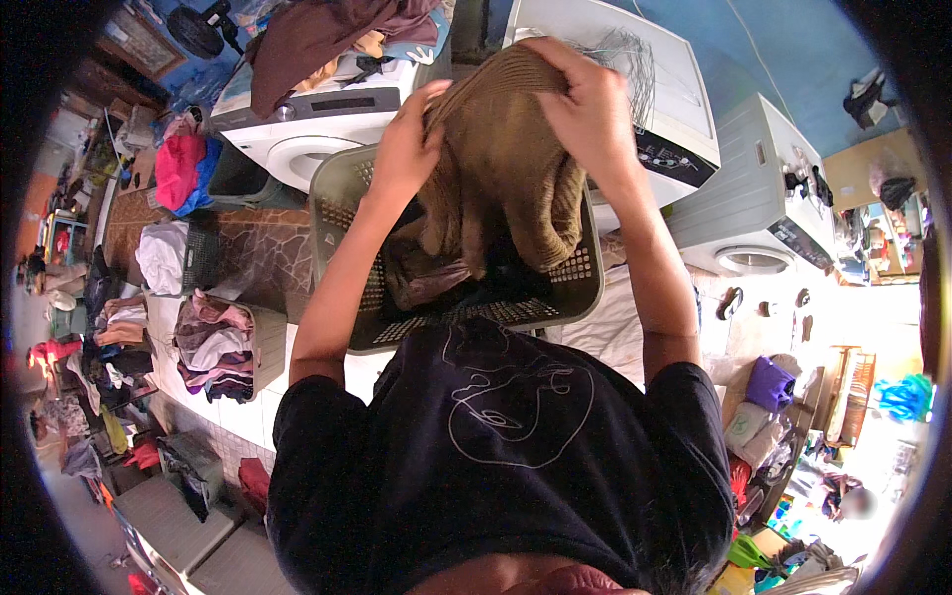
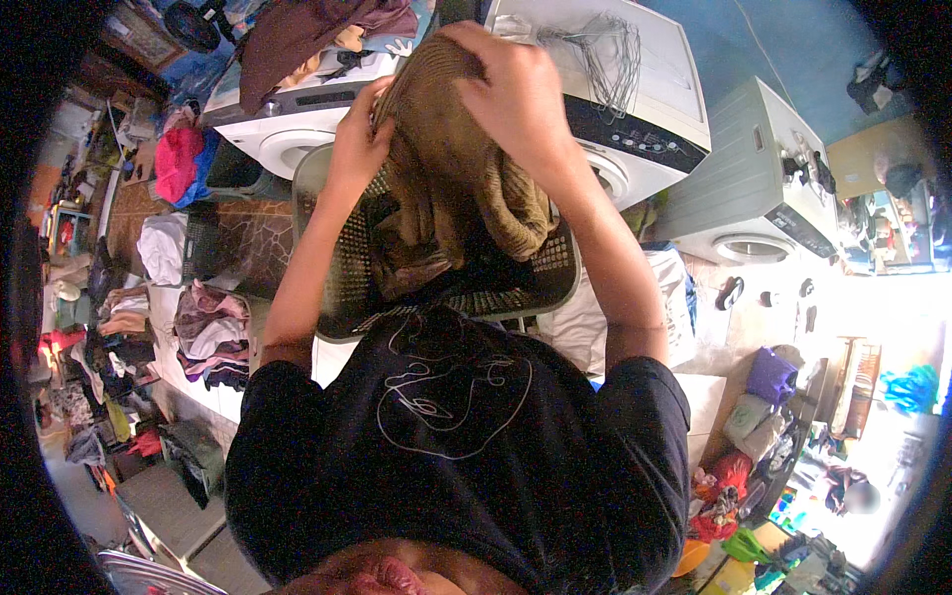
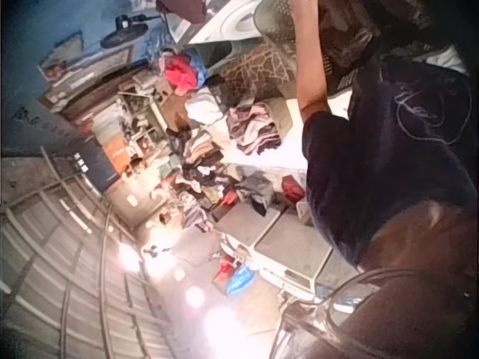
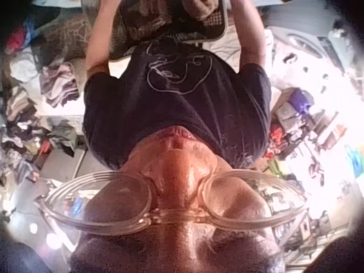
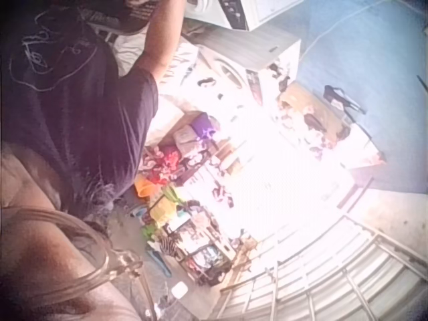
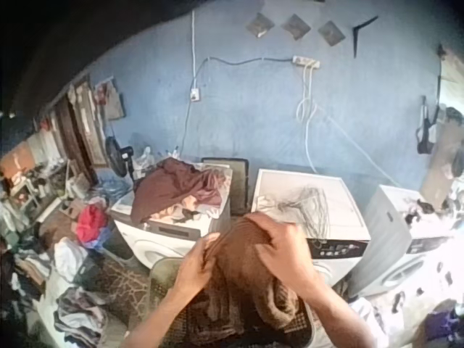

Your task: The person sorts clothes from a laundry basket, picking up each item, unfolding it, and placing it on a washing machine. The person handles shirts, pants, and other garments one by one.

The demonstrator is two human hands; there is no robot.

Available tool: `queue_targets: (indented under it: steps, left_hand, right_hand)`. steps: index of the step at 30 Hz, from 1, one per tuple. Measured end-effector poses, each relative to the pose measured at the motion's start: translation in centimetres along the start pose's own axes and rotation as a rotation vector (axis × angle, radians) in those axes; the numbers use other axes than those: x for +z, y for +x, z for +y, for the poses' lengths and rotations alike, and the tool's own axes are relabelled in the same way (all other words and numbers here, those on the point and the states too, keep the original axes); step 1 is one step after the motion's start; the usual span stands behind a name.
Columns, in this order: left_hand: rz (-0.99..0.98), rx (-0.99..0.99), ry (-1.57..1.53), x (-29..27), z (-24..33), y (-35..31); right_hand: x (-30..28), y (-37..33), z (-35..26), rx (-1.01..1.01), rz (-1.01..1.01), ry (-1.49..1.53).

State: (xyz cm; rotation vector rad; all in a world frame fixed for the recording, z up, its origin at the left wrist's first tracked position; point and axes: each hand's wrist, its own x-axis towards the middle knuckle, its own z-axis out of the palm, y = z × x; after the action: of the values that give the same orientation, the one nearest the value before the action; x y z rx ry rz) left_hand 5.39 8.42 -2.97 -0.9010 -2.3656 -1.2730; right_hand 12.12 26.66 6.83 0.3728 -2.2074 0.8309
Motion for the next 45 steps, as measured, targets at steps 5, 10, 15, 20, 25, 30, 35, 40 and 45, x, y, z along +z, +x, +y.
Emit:
queue_targets:
  steps: [5, 10, 15, 20, 25, 30, 35, 40, 45]
  left_hand:
    - [0.192, -0.217, 0.248, 1.5, -6.0, -3.6]
    - [0.114, -0.296, 0.172, -0.6, -9.4, -6.2]
    - [0.126, -0.666, -1.123, -4.5, -9.7, -6.1]
    - [0.273, -1.058, -1.047, -5.5, -10.7, -5.6]
    - [-0.537, -0.952, -0.343, -1.3, -13.2, -9.6]
    - [-0.896, -0.944, 0.014, 5.7, -15.5, -15.3]
    - [-0.704, -0.571, -0.016, 9.2, -16.0, -20.7]
    - [-0.949, -1.061, -0.204, 9.9, -15.7, -22.8]
    - [-1.191, -1.087, -0.130, 10.7, -14.4, -23.5]
  right_hand:
    - [-4.2, -0.6, 3.2, 0.228, 0.181, 0.080]
    - [-8.0, -0.8, 7.3, 0.538, 0.326, 0.042]
    - [-5.3, -6.1, 9.2, 0.365, -0.656, 0.029]
    - [-2.3, -8.8, 13.3, 0.901, -0.403, 0.665]
    - [1.4, -8.8, 23.7, 0.827, -0.848, 0.182]
    - [3.1, -4.7, 38.9, 0.757, -0.219, 0.028]
    - [2.1, -0.2, 51.4, 0.642, 0.138, -0.582]
    - [1.9, 1.5, 57.2, 0.830, 0.089, -0.614]
    - [2.8, 3.2, 59.0, 1.002, -0.101, -0.751]
